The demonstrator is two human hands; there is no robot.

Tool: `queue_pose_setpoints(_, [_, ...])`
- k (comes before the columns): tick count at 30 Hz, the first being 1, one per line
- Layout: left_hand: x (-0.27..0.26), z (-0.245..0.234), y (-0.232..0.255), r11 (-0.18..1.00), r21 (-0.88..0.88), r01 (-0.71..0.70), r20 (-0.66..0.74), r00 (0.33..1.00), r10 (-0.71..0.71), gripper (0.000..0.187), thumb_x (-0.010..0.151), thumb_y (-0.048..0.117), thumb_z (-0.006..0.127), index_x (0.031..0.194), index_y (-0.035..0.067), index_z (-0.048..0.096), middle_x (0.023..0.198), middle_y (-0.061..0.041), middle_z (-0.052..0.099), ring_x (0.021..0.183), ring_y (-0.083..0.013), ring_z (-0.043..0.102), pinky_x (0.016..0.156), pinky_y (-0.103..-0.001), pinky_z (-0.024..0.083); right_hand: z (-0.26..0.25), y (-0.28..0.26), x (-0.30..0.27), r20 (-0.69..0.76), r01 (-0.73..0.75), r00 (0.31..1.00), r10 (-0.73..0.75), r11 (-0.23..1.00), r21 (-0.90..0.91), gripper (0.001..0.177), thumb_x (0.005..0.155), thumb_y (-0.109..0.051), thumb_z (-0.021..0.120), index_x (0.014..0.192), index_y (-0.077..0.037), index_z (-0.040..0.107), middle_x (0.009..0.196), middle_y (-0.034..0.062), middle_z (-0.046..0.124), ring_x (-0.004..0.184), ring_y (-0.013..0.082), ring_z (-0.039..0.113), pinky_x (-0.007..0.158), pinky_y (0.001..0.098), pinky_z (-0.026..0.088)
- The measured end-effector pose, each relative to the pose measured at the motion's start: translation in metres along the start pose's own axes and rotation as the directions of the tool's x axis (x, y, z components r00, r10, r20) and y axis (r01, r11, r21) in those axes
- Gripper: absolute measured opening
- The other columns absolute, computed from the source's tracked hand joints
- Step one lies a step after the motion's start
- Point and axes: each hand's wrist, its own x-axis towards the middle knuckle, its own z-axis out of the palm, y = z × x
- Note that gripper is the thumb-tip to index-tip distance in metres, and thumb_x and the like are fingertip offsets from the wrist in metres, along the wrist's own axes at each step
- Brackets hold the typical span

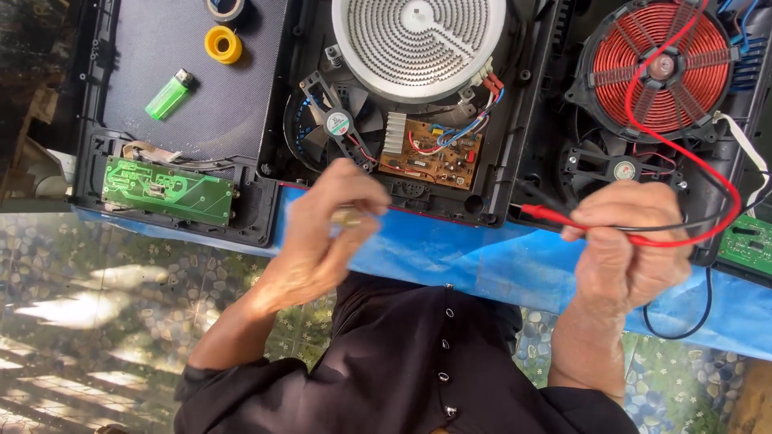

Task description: The person uses a multimeter to test electrical connections on a disassembled electronic device, touching probes to various points on the circuit board and wires. They then move the probes to test a red fan component within the device casing.

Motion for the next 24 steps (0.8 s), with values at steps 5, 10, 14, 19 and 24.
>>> queue_pose_setpoints(5, [-0.038,-0.015,-0.002,0.921,0.385,0.061,-0.305,0.95,0.065,0.053,0.11,0.048,0.035,0.114,0.008,0.07,0.116,-0.013,0.059,0.113,-0.0257,0.055,0.106,-0.045,0.031,-0.01,0.003,-0.022,-0.175,-0.112,0.98,0.095,0.99,-0.09,0.043,0.111,-0.029,0.055,0.091,0.009,0.058,0.088,0.021,0.051,0.052,0.0284,0.051,0.051,0.0358,0.041])
queue_pose_setpoints(10, [-0.089,-0.006,-0.035,0.936,0.318,0.153,-0.385,0.923,-0.02,0.028,0.107,0.03,0.063,0.128,0.013,0.067,0.111,-0.008,0.044,0.097,-0.0196,0.051,0.083,-0.031,0.053,-0.014,0.007,-0.032,-0.209,-0.206,0.962,0.173,0.968,-0.144,0.047,0.114,-0.035,0.054,0.1,0.01,0.059,0.095,0.0209,0.049,0.058,0.0256,0.048,0.048,0.0345,0.047])
queue_pose_setpoints(14, [-0.112,0.011,-0.051,0.879,0.459,0.126,-0.388,0.919,0.071,0.011,0.104,0.011,0.069,0.114,0.008,0.072,0.106,-0.011,0.055,0.095,-0.0227,0.059,0.074,-0.031,0.058,-0.013,0.008,-0.033,-0.207,-0.196,0.965,0.158,0.964,-0.177,0.046,0.115,-0.03,0.054,0.099,0.014,0.058,0.095,0.0244,0.049,0.062,0.0286,0.049,0.047,0.0367,0.048])
queue_pose_setpoints(19, [-0.131,0.037,-0.054,0.913,0.407,0.01,-0.249,0.963,0.1,0.017,0.092,-0.008,0.076,0.102,0.005,0.071,0.104,-0.015,0.063,0.08,-0.0227,0.066,0.061,-0.027,0.053,-0.009,0.007,-0.029,-0.202,-0.177,0.968,0.147,0.974,-0.139,0.036,0.111,-0.023,0.054,0.099,0.01,0.058,0.092,0.0251,0.051,0.05,0.0258,0.048,0.046,0.0333,0.045])
queue_pose_setpoints(24, [-0.096,0.068,-0.044,0.958,0.187,-0.216,-0.021,0.974,0.224,0.016,0.097,-0.011,0.064,0.109,0.0,0.065,0.109,-0.018,0.059,0.082,-0.0291,0.06,0.07,-0.036,0.053,-0.01,0.001,-0.021,-0.214,-0.166,0.969,0.126,0.97,-0.179,0.032,0.109,-0.02,0.051,0.095,0.008,0.06,0.09,0.0241,0.055,0.049,0.0228,0.052,0.052,0.0293,0.043])
